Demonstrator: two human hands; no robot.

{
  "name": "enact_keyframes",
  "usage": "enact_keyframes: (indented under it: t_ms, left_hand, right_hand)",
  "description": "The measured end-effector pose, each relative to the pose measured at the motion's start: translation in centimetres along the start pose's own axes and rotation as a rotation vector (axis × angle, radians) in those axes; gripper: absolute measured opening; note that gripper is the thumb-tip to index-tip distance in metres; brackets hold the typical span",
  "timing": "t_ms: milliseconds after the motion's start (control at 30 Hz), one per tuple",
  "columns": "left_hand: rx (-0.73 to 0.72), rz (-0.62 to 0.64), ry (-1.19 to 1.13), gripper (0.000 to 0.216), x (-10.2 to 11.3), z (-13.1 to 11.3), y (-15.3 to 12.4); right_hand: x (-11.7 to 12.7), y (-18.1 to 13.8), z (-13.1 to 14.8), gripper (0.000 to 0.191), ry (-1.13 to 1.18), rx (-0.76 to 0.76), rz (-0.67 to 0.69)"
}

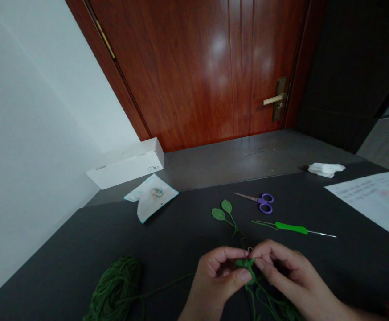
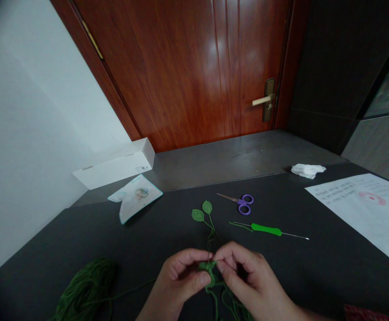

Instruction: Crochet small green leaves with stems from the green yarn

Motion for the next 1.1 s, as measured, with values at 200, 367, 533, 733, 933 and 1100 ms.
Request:
enact_keyframes:
  t_ms: [200, 367, 533, 733, 933, 1100]
  left_hand:
    - [0.003, 0.039, -0.012, 0.03, 0.2, 0.4, 0.2]
    - [-0.041, 0.116, -0.03, 0.028, -0.3, 0.3, 0.3]
    - [-0.041, 0.141, -0.022, 0.029, -0.6, 0.0, 0.2]
    - [-0.052, 0.176, 0.019, 0.029, -1.0, -0.9, 0.2]
    - [-0.131, 0.128, 0.066, 0.022, -1.2, -2.3, -0.1]
    - [-0.131, 0.095, 0.173, 0.026, -1.1, -2.8, -0.3]
  right_hand:
    - [0.3, -0.2, 0.5, 0.026, -0.022, 0.011, 0.007]
    - [0.6, -0.5, 0.9, 0.027, -0.066, -0.004, 0.0]
    - [1.5, -0.7, 1.4, 0.027, -0.081, 0.004, -0.045]
    - [2.1, -0.7, 1.4, 0.026, -0.059, 0.014, -0.09]
    - [2.6, -0.6, 1.8, 0.015, -0.059, 0.107, -0.143]
    - [2.3, -0.7, 2.2, 0.014, 0.009, 0.117, -0.098]
Point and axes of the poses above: each hand's wrist, its own y-axis towards the middle knuckle, its own x-axis out of the back of the hand, z = x × y, the point moved 10 cm from there along y, towards the middle knuckle, and after that the axes turned 14 degrees about z, right-handed, at the moved point
